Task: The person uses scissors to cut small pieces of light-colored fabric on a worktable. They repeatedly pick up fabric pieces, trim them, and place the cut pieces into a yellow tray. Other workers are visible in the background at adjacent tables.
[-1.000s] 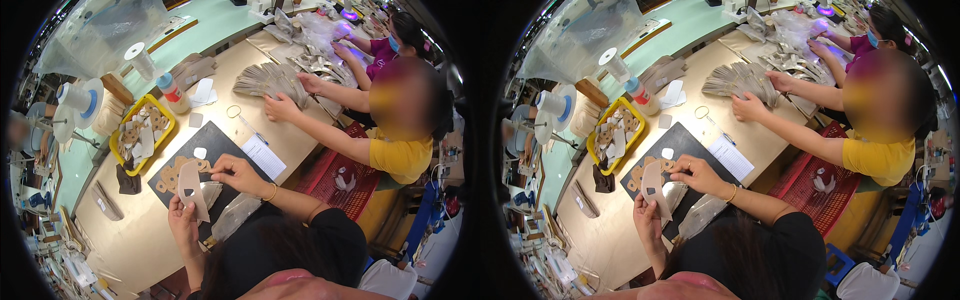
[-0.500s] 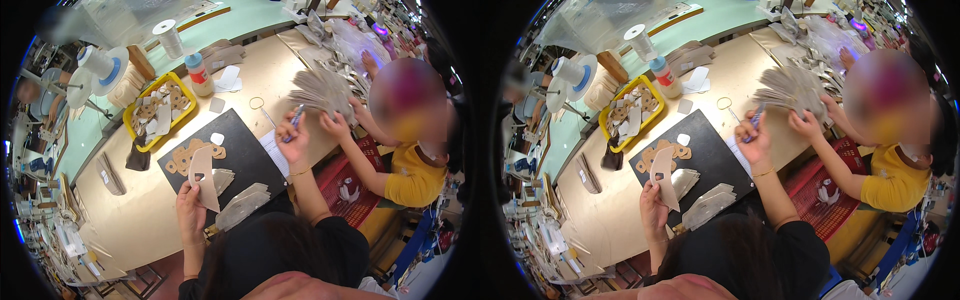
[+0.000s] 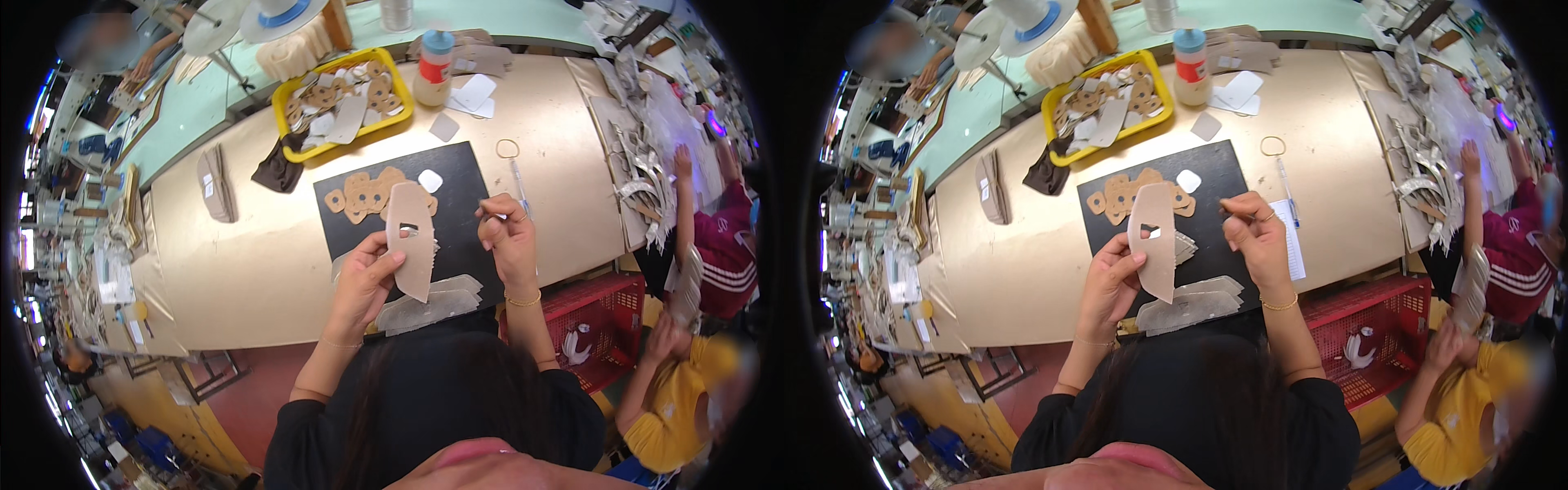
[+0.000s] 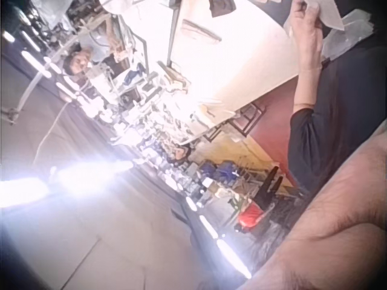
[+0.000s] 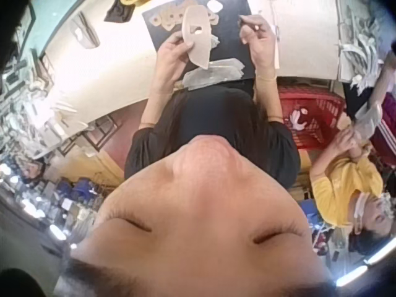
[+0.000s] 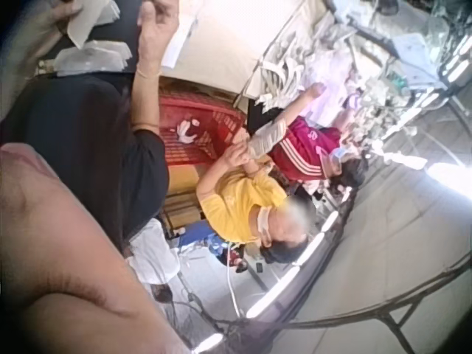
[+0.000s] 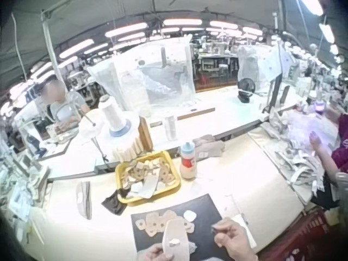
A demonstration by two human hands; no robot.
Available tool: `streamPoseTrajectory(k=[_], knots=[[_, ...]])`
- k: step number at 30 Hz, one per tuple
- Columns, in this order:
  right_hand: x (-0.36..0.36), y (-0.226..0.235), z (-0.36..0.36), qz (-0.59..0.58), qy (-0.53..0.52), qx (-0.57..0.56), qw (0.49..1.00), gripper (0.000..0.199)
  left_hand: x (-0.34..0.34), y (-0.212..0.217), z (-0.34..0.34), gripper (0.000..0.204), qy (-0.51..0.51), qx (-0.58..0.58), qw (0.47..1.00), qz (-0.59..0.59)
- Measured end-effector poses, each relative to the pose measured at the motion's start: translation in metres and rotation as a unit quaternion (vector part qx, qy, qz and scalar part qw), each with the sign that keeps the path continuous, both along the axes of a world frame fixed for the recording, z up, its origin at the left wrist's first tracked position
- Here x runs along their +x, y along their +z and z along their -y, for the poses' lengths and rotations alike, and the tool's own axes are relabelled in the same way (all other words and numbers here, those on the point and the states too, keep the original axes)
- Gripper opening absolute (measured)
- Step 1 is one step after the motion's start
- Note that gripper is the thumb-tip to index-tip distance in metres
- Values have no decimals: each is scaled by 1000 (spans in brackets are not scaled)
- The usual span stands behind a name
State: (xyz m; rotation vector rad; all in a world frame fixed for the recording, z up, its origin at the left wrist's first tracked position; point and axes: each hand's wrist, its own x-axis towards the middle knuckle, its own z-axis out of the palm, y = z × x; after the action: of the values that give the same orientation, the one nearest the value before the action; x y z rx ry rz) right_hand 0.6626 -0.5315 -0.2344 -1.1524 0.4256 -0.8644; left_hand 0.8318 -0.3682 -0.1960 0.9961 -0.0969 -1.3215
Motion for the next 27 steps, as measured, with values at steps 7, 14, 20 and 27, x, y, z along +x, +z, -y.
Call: streamPoseTrajectory(k=[7, 14, 20, 27], knots=[[17, 37, -16, -211, 62, -291, 931, 26, 1, 0, -3, 26, -10, 0, 1000, 16], [24, 43, -22, -225, 45, -335, 914, 30, 1, -7, -5, 17, -6, -38, 998, 51], [22, 44, -22, -237, 54, -338, 909, 30, -1, -9, -4, 13, -7, -35, 994, 107], [23, 39, -24, -213, 49, -353, 910, 25, -2, -11, -7, 18, -6, -24, 999, 40]])
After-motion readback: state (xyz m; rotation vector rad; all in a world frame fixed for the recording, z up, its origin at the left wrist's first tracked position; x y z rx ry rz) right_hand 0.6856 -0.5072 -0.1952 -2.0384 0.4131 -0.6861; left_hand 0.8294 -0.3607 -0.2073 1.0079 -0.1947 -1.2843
